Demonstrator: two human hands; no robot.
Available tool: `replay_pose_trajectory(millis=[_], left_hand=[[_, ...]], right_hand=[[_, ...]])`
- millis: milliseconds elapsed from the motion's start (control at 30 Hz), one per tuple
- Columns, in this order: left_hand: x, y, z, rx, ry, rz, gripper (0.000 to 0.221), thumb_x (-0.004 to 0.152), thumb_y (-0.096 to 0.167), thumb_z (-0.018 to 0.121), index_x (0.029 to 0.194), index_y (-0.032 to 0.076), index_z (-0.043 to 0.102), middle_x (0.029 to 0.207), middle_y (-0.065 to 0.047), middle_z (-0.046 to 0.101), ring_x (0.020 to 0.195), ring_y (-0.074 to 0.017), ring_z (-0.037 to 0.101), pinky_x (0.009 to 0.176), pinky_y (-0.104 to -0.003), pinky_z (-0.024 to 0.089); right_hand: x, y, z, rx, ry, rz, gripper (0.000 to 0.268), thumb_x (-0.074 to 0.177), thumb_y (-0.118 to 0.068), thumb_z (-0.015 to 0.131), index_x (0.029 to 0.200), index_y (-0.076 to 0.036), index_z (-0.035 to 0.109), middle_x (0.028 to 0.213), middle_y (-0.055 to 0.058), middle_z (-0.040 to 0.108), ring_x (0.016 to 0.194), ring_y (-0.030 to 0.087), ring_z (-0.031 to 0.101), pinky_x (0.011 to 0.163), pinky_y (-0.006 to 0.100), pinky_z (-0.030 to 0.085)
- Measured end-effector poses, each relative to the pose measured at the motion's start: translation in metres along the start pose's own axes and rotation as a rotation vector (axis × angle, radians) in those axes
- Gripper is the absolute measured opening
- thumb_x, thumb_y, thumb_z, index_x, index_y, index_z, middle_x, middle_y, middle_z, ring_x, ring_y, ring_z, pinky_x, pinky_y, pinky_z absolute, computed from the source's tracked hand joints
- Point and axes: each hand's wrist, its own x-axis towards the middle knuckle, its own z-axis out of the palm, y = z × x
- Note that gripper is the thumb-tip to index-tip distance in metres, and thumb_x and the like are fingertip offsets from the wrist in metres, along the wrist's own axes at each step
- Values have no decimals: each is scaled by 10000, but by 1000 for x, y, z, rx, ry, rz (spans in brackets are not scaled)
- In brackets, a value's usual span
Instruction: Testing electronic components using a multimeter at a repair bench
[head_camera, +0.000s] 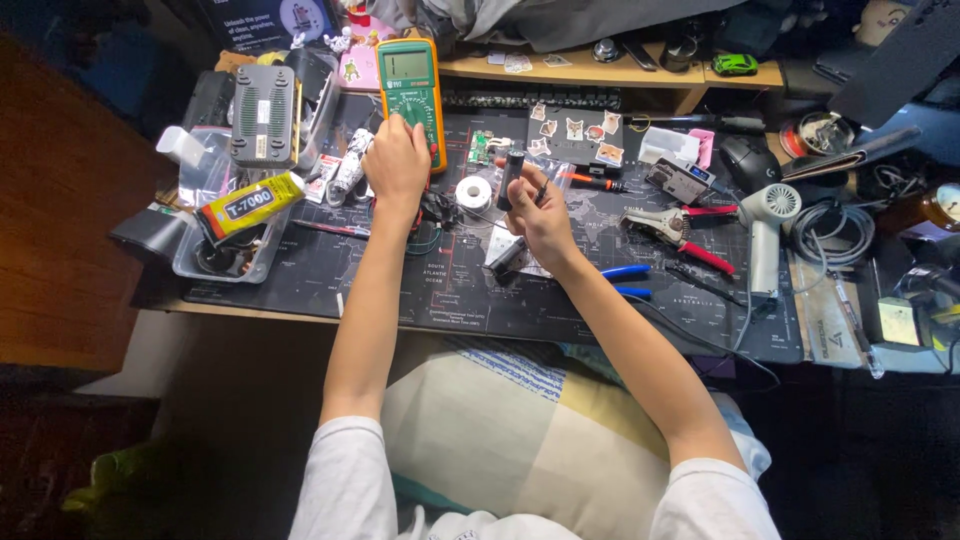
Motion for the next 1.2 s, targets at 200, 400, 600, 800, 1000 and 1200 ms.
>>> replay_pose_trajectory(millis=[200,400,600,800,1000,1200], left_hand=[[23,-15,25,32,-27,-128,362,1042,448,632,817,167,671,808,-81,753,786,-441,815,705,-596,653],[36,-10,15,-18,-156,-231,326,966,396,681,776,142,755,843,-172,791,892,-495,811,798,-621,640],[40,-13,23,-35,-203,-260,325,954,406,668,774,152,761,848,-180,794,920,-483,811,823,-615,637],[29,-2,-15,-76,-308,-108,325,1025,455,734,894,158,717,979,-182,753,1002,-495,783,879,-646,613],[-1,93,-89,-800,-357,453,220,1062,104,398,1273,60,357,913,-428,637,890,-667,697,740,-725,510],[-12,97,-45,-770,-185,873,225,1115,-2,549,1338,31,556,1122,-228,757,953,-490,755,811,-510,623]], right_hand=[[-1,6,-1,5,-8,18,398,1159,-263,650,1493,-47,650,878,120,667,432,11,357,397,202,371],[-2,3,1,24,-8,19,422,1153,-272,660,1500,-33,636,907,147,689,429,16,368,391,212,369],[-2,3,-1,25,-15,-2,382,1165,-234,644,1492,-38,646,883,132,658,432,18,337,391,206,356],[4,15,-13,13,15,-62,375,1163,-219,653,1493,-40,645,880,121,665,437,18,351,387,205,351],[3,-6,-8,-128,142,-136,312,1125,-123,714,1433,-74,706,972,49,648,475,19,419,415,205,395],[7,-31,-13,-379,268,-236,353,1073,-105,789,1423,-107,745,1007,0,606,599,-40,518,497,158,441]])
